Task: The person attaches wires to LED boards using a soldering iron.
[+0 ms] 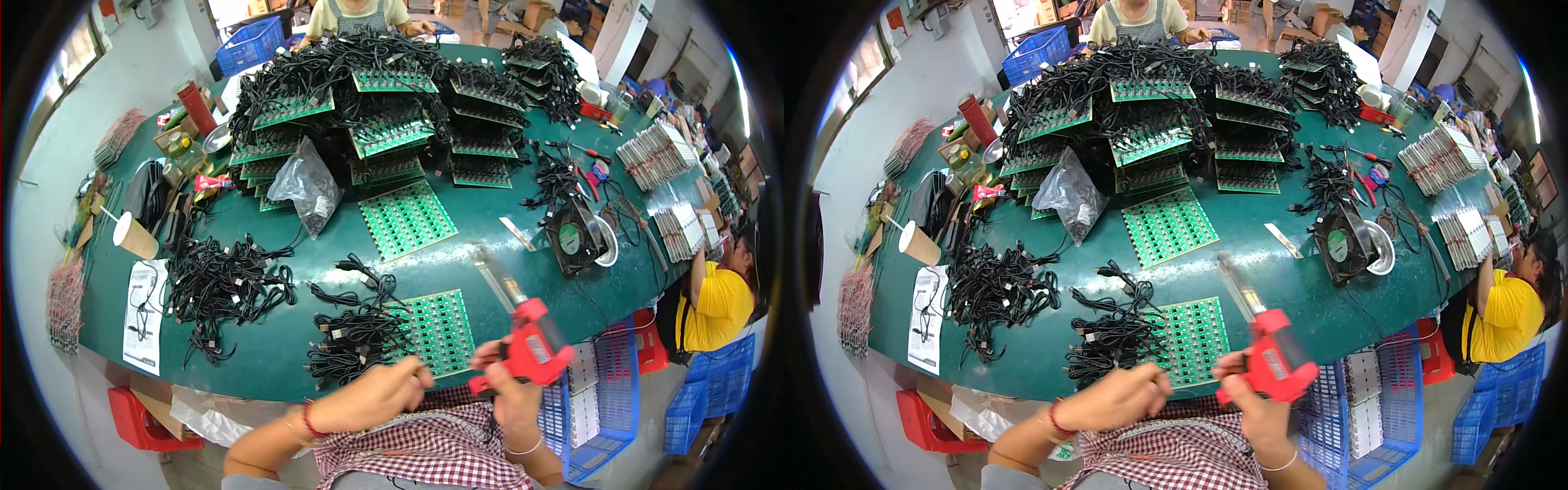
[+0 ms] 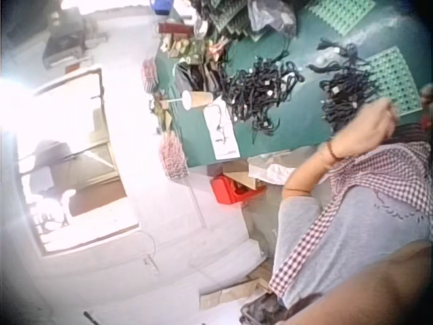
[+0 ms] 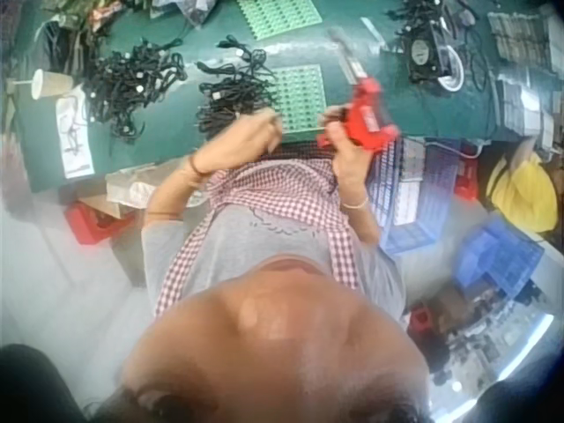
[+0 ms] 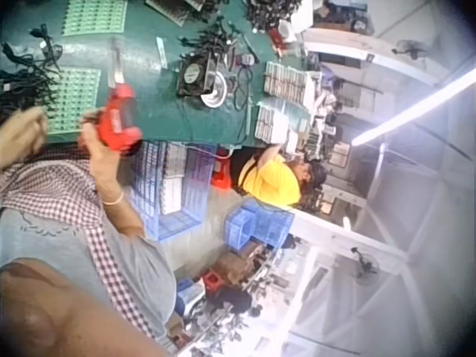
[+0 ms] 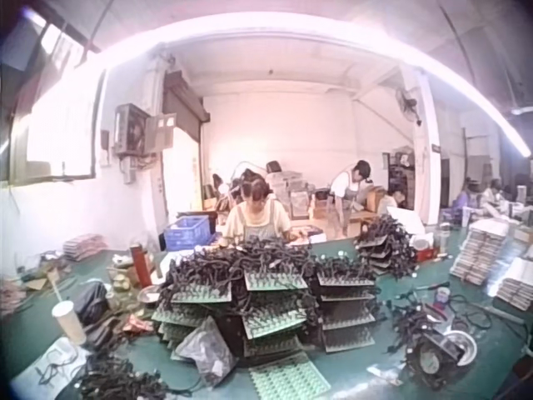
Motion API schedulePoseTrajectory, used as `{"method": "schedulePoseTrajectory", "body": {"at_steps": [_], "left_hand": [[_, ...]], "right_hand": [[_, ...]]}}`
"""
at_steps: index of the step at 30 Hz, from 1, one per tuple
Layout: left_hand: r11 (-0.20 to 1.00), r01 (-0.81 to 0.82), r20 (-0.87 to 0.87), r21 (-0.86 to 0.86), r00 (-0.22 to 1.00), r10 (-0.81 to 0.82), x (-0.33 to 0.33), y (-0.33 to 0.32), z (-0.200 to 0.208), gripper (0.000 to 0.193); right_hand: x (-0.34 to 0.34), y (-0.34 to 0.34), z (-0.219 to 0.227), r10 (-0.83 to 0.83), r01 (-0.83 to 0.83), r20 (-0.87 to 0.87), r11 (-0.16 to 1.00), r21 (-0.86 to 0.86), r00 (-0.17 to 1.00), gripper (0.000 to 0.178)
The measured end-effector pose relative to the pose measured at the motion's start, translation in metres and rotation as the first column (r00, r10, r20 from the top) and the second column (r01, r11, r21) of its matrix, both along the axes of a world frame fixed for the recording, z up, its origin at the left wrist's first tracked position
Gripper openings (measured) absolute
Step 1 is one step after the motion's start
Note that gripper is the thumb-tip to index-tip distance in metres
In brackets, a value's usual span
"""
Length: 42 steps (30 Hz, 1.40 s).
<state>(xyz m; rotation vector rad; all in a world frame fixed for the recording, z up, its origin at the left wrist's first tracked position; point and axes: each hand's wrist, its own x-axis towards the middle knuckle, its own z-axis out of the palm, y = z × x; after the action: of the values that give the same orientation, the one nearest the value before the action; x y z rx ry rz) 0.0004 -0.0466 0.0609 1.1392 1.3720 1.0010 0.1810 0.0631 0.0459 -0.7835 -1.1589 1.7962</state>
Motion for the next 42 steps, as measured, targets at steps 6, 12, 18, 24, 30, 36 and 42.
{"method": "schedulePoseTrajectory", "body": {"at_steps": [6,12,18,24,30,36,42], "left_hand": [[0.977,-0.076,-0.311,0.199,0.941,0.136,0.037,0.008,-0.038,0.016],[0.972,-0.098,-0.320,0.213,0.933,0.164,0.042,-0.001,-0.041,0.016],[0.944,-0.282,-0.109,0.171,0.947,0.303,0.047,0.000,-0.038,0.012],[0.870,-0.491,0.226,0.051,0.854,0.469,0.058,0.005,-0.050,0.008],[0.817,-0.558,0.285,-0.148,0.767,0.575,0.053,0.008,-0.068,0.006],[0.843,-0.514,0.204,-0.157,0.819,0.537,0.062,0.003,-0.067,0.005],[0.834,-0.551,0.201,-0.005,0.817,0.541,0.068,0.005,-0.071,0.007]], "right_hand": [[-0.006,-0.013,0.008,0.220,-0.195,0.225,0.972,-0.130,0.949,0.016],[0.005,-0.020,-0.006,0.189,-0.210,0.297,0.977,0.039,0.936,0.011],[0.009,-0.019,-0.018,0.195,-0.209,0.374,0.978,-0.003,0.907,0.011],[-0.001,-0.007,-0.022,0.245,-0.241,-0.020,0.935,-0.259,0.969,0.043],[0.000,-0.009,-0.035,0.182,-0.158,0.225,0.980,-0.123,0.957,0.023],[-0.003,-0.018,-0.034,0.187,-0.164,0.293,0.981,-0.100,0.938,0.010],[-0.001,-0.014,-0.034,0.207,-0.195,0.331,0.978,-0.070,0.921,0.007]]}}
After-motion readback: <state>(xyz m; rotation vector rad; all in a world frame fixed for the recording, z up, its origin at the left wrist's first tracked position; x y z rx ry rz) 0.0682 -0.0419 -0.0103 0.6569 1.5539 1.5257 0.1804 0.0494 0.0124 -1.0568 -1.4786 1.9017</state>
